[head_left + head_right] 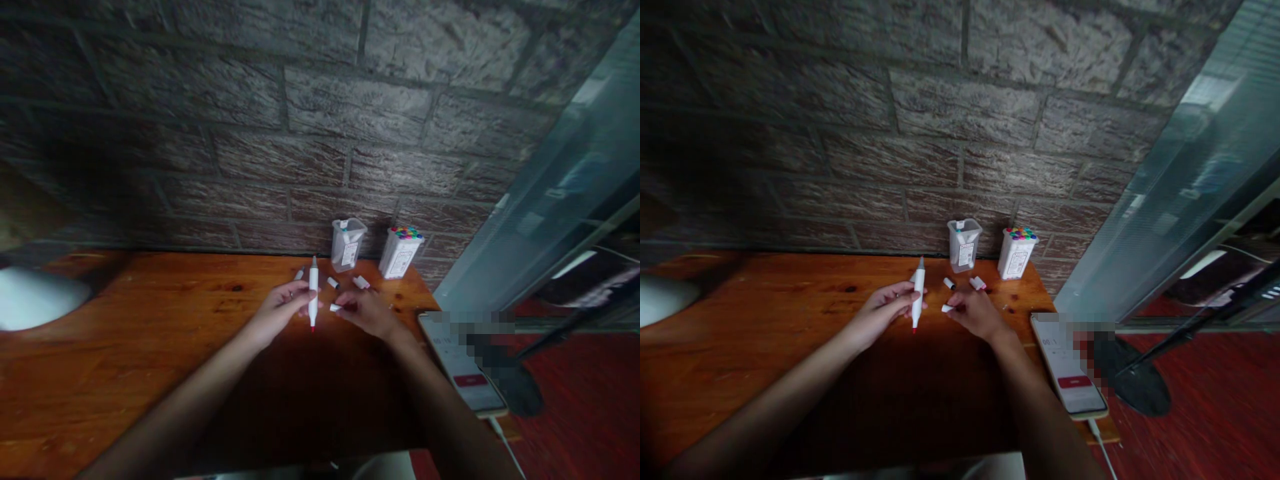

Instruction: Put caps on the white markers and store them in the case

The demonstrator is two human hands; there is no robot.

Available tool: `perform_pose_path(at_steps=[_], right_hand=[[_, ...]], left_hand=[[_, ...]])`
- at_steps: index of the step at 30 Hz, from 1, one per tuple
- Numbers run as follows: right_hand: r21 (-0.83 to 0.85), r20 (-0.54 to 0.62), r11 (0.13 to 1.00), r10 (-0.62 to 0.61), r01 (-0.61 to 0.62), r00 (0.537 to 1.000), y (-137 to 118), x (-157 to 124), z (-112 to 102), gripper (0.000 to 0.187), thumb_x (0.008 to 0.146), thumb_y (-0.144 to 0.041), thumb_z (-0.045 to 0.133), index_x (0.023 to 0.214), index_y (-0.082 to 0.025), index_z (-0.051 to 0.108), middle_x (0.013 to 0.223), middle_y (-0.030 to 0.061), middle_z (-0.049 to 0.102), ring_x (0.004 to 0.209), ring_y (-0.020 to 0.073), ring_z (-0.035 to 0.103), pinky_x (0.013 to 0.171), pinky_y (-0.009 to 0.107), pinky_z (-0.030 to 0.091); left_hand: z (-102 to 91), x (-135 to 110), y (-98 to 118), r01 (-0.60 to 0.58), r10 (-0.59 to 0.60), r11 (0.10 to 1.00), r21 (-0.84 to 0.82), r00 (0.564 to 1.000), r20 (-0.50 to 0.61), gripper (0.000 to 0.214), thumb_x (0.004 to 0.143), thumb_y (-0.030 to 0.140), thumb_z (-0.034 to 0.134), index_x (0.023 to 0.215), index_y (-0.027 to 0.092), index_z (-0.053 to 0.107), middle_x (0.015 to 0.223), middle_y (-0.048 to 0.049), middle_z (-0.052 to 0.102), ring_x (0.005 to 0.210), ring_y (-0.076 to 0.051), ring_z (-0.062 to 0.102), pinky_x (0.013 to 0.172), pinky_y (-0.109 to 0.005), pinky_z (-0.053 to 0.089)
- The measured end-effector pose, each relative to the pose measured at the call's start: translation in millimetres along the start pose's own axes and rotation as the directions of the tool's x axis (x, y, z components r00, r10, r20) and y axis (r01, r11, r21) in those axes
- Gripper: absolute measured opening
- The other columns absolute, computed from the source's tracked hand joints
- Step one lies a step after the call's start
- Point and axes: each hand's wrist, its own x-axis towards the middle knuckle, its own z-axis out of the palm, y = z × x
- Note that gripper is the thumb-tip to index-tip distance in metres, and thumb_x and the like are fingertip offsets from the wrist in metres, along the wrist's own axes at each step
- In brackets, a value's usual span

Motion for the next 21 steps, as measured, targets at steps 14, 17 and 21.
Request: perform_pose_path(at_steps=[14, 17, 21], right_hand=[[-0.339, -0.439, 0.838, 0.261, -0.427, 0.86, 46, 1, -14, 0.019, 0.084, -0.03, 0.059, 0.095, -0.021, 0.072, 0.085, 0.006, 0.073, 0.072, 0.0186, 0.064, 0.065, 0.027, 0.046], [-0.334, -0.458, 0.842, 0.248, -0.423, 0.854, 48, 1, -11, 0.018, 0.084, -0.029, 0.06, 0.096, -0.023, 0.072, 0.09, 0.0066, 0.073, 0.078, 0.021, 0.065, 0.068, 0.03, 0.048], [-0.334, -0.477, 0.853, 0.215, -0.402, 0.852, 48, 3, -10, 0.034, 0.081, -0.028, 0.062, 0.115, -0.022, 0.067, 0.103, 0.0099, 0.07, 0.088, 0.0233, 0.065, 0.079, 0.034, 0.051]], left_hand=[[4.8, -4, 3, 0.018, -0.01, 0.996, -0.093, 0.996, 0.086, 0.025, 0.074, 0.028, 0.072, 0.092, 0.012, 0.065, 0.08, -0.0077, 0.075, 0.07, -0.016, 0.067, 0.061, -0.024, 0.042], [4.0, -5, 2, 0.024, -0.014, 0.996, -0.088, 0.993, 0.119, 0.026, 0.076, 0.028, 0.069, 0.097, 0.012, 0.066, 0.082, -0.0089, 0.076, 0.072, -0.017, 0.067, 0.063, -0.025, 0.042], [4.1, -5, 2, 0.021, -0.012, 0.996, -0.084, 0.993, 0.115, 0.028, 0.077, 0.028, 0.067, 0.1, 0.012, 0.066, 0.085, -0.01, 0.075, 0.074, -0.018, 0.067, 0.063, -0.025, 0.043]])
